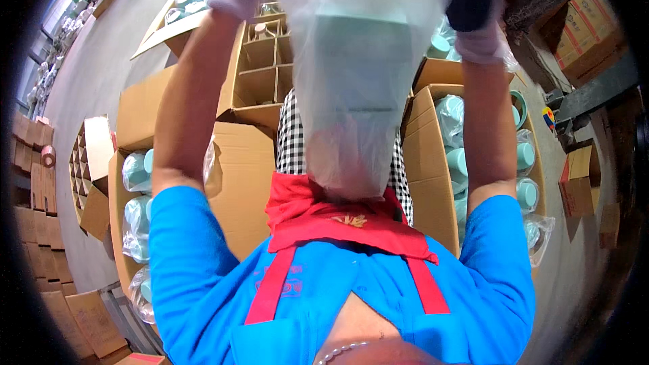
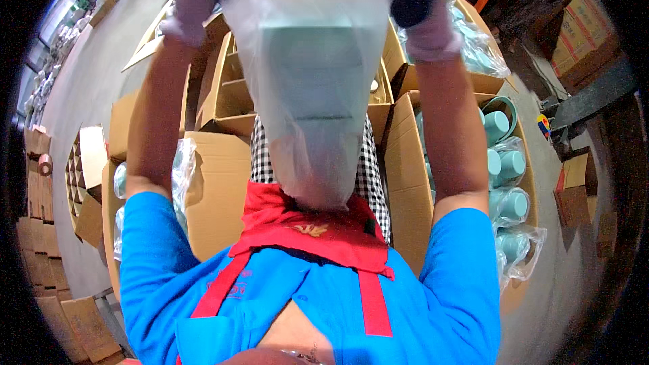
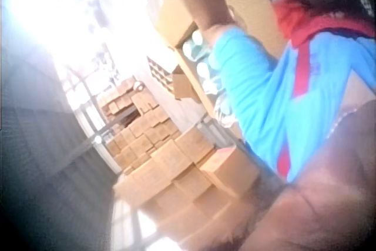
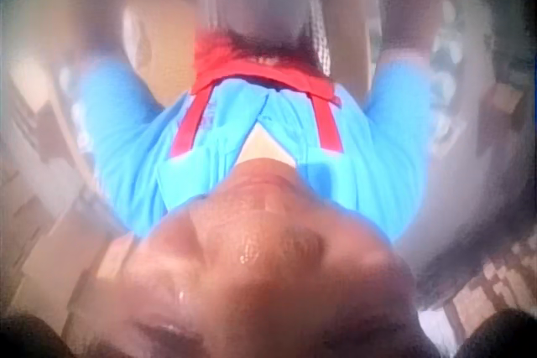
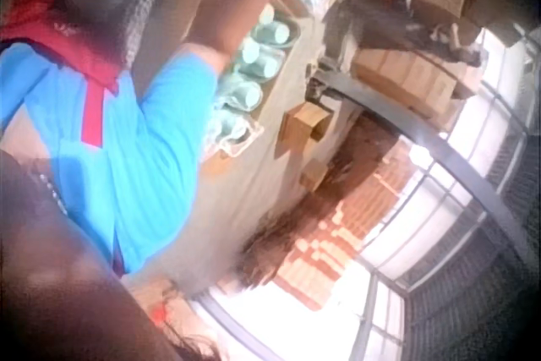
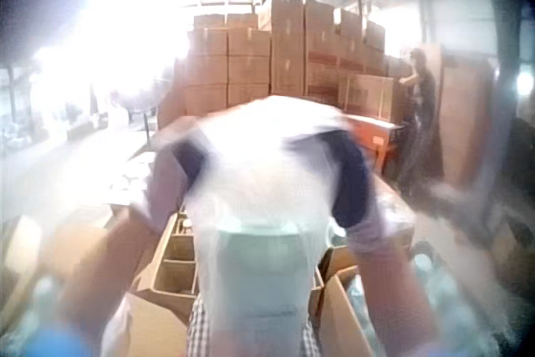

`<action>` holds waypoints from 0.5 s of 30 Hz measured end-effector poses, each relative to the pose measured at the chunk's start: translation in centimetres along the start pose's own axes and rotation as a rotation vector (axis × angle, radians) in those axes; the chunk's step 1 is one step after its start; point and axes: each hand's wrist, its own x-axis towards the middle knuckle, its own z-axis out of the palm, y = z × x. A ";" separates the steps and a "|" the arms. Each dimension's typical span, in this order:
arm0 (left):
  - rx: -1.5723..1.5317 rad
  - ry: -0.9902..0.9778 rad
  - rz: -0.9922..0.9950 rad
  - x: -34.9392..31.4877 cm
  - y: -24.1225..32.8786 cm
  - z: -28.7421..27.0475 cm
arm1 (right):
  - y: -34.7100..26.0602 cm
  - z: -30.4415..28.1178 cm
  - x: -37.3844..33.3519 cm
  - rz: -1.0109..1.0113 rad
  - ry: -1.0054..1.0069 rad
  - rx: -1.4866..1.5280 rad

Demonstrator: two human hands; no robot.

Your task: The person assembles water bottles by placing a metal liner into a plastic outer shell, attaching a cap, and then placing the assembled bottle into a plastic bag.

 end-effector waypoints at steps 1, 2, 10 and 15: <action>-0.158 0.022 -0.101 -1.2 -1.2 -0.2 | 1.2 2.9 0.4 0.063 0.083 -0.384; -0.327 0.048 -0.194 -2.3 -2.0 0.2 | 2.1 5.6 0.1 0.155 0.110 -0.807; -0.218 -0.472 0.003 -18.4 7.5 8.5 | 3.4 4.0 -2.2 0.173 0.196 -1.007; -0.050 -0.682 -0.279 -20.0 4.1 4.7 | 10.8 3.0 -4.3 0.342 0.430 -0.956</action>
